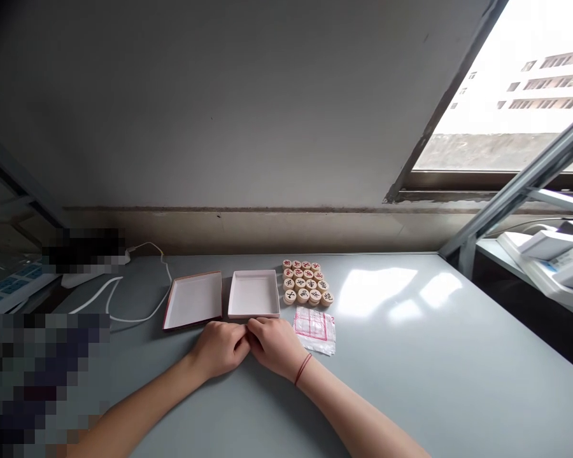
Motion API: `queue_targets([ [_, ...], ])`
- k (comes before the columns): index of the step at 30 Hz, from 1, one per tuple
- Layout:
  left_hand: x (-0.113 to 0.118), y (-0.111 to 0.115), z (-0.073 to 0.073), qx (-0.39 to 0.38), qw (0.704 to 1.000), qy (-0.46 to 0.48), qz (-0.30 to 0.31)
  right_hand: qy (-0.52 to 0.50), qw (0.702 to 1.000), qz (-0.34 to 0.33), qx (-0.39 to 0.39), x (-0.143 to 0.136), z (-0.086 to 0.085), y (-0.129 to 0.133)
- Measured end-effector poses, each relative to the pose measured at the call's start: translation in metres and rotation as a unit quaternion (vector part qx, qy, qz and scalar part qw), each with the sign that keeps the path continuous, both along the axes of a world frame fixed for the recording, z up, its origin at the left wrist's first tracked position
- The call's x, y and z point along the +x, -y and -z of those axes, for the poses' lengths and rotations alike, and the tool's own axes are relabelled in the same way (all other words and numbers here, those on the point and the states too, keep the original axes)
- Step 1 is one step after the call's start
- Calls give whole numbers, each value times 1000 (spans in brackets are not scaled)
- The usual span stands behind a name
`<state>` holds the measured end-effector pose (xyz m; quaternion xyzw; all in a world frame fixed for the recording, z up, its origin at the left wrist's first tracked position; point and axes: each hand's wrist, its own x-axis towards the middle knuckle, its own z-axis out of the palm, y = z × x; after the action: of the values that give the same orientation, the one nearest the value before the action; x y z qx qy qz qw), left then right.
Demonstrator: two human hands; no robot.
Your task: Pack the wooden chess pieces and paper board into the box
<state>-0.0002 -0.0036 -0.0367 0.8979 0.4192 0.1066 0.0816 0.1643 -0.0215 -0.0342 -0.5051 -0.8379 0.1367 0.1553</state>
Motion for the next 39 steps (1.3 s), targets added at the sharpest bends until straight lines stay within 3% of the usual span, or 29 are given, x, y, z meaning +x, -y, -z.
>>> queue_targets([
  [8,-4,2,-7,-62,997,36,-35,-34,999,-5,15,0,-2,3],
  [17,-14,-1,-11,-90,994,64,22,-31,999,-11,0,1,-3,4],
  [39,-15,-3,-14,-123,990,64,34,-22,999,-25,12,4,-2,4],
])
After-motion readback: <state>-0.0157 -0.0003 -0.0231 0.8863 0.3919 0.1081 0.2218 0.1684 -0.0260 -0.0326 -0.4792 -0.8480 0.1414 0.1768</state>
